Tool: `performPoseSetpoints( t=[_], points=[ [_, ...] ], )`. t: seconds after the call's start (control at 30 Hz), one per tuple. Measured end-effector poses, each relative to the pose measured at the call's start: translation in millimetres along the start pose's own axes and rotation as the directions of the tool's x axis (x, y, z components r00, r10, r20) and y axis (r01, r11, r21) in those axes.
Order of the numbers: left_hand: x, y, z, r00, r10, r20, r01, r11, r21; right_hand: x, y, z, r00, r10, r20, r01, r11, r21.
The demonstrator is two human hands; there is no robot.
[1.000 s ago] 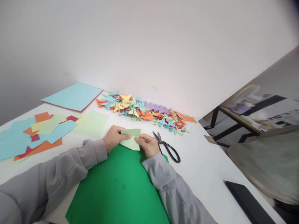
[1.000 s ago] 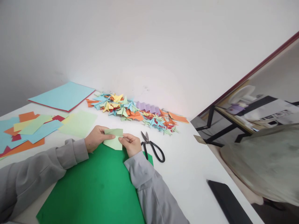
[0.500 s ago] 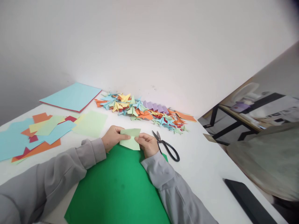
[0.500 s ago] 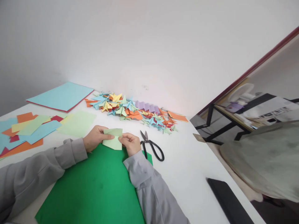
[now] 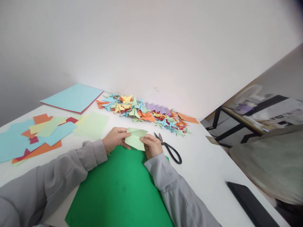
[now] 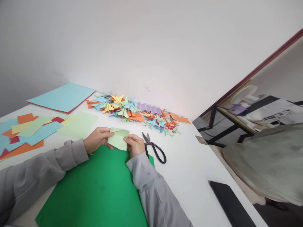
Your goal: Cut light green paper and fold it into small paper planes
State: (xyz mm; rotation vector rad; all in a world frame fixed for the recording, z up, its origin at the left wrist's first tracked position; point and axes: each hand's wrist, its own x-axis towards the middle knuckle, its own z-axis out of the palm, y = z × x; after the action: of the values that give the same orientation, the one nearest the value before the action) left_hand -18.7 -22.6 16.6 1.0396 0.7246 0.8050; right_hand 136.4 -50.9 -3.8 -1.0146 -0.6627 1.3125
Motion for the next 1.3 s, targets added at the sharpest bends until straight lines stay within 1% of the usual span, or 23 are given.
performPoseSetpoints(
  t=[0.1, 0.2, 0.27, 0.4, 0.53, 0.7, 0.77, 0.87, 0.97, 1.1, 1.13, 1.2, 1.3],
  points=[
    [0.0, 1.5, -2.5, 0.996, 0.018, 0.082, -0.011, 0.997, -0.080, 0.2, -2.0, -0.2, 0.999, 0.018, -0.033, -0.017, 1.000, 0.023],
    [-0.3, 1.9, -4.2, 0.994, 0.007, 0.107, 0.000, 0.998, -0.065, -0.1, -3.1, 0.4, 0.999, 0.024, -0.047, -0.022, 0.999, 0.037],
    [-0.8, 2.0, -4.2, 0.996, 0.001, 0.085, 0.002, 0.999, -0.038, -0.3, -3.4, 0.9, 0.998, 0.016, -0.055, -0.013, 0.999, 0.046],
    [-1.6, 2.4, -3.3, 1.000, 0.003, 0.006, -0.003, 1.000, -0.005, -0.1, -3.5, 0.5, 0.997, -0.007, -0.072, 0.010, 0.999, 0.038],
    [-1.0, 2.3, -2.9, 0.998, 0.005, -0.058, -0.005, 1.000, 0.001, -0.5, -3.7, -0.8, 0.999, -0.020, -0.037, 0.019, 1.000, -0.024],
    [-0.6, 1.5, -2.4, 0.996, 0.047, -0.070, -0.051, 0.997, -0.049, -2.0, -3.4, 0.0, 0.998, -0.037, -0.044, 0.033, 0.997, -0.075],
    [-0.8, 0.5, -1.8, 0.995, 0.062, -0.083, -0.064, 0.998, -0.018, -2.3, -2.6, 0.4, 0.998, -0.049, -0.042, 0.046, 0.995, -0.084],
    [-0.6, -1.4, -1.0, 0.991, 0.060, -0.117, -0.052, 0.997, 0.065, -2.6, -1.7, -0.2, 0.998, -0.061, -0.033, 0.057, 0.993, -0.099],
    [-0.2, -2.0, -1.1, 0.989, 0.064, -0.135, -0.050, 0.993, 0.105, -3.1, -2.5, -2.3, 0.998, -0.057, -0.011, 0.055, 0.992, -0.110],
    [-0.2, -1.1, -2.1, 0.985, 0.101, -0.143, -0.078, 0.985, 0.156, -3.7, -3.6, -3.1, 0.992, -0.034, 0.124, 0.035, 0.999, -0.008],
    [-0.4, -1.1, -2.2, 0.983, 0.110, -0.144, -0.084, 0.980, 0.178, -3.7, -3.1, -2.7, 0.990, -0.030, 0.141, 0.030, 1.000, 0.002],
    [-0.8, -1.6, -2.0, 0.981, 0.129, -0.142, -0.094, 0.969, 0.229, -3.3, -0.9, -1.8, 0.991, -0.042, 0.125, 0.049, 0.997, -0.052],
    [-1.3, -2.9, -0.8, 0.975, 0.188, -0.120, -0.148, 0.948, 0.280, -2.1, 3.4, -2.2, 0.990, -0.105, 0.090, 0.124, 0.965, -0.230]
  ],
)
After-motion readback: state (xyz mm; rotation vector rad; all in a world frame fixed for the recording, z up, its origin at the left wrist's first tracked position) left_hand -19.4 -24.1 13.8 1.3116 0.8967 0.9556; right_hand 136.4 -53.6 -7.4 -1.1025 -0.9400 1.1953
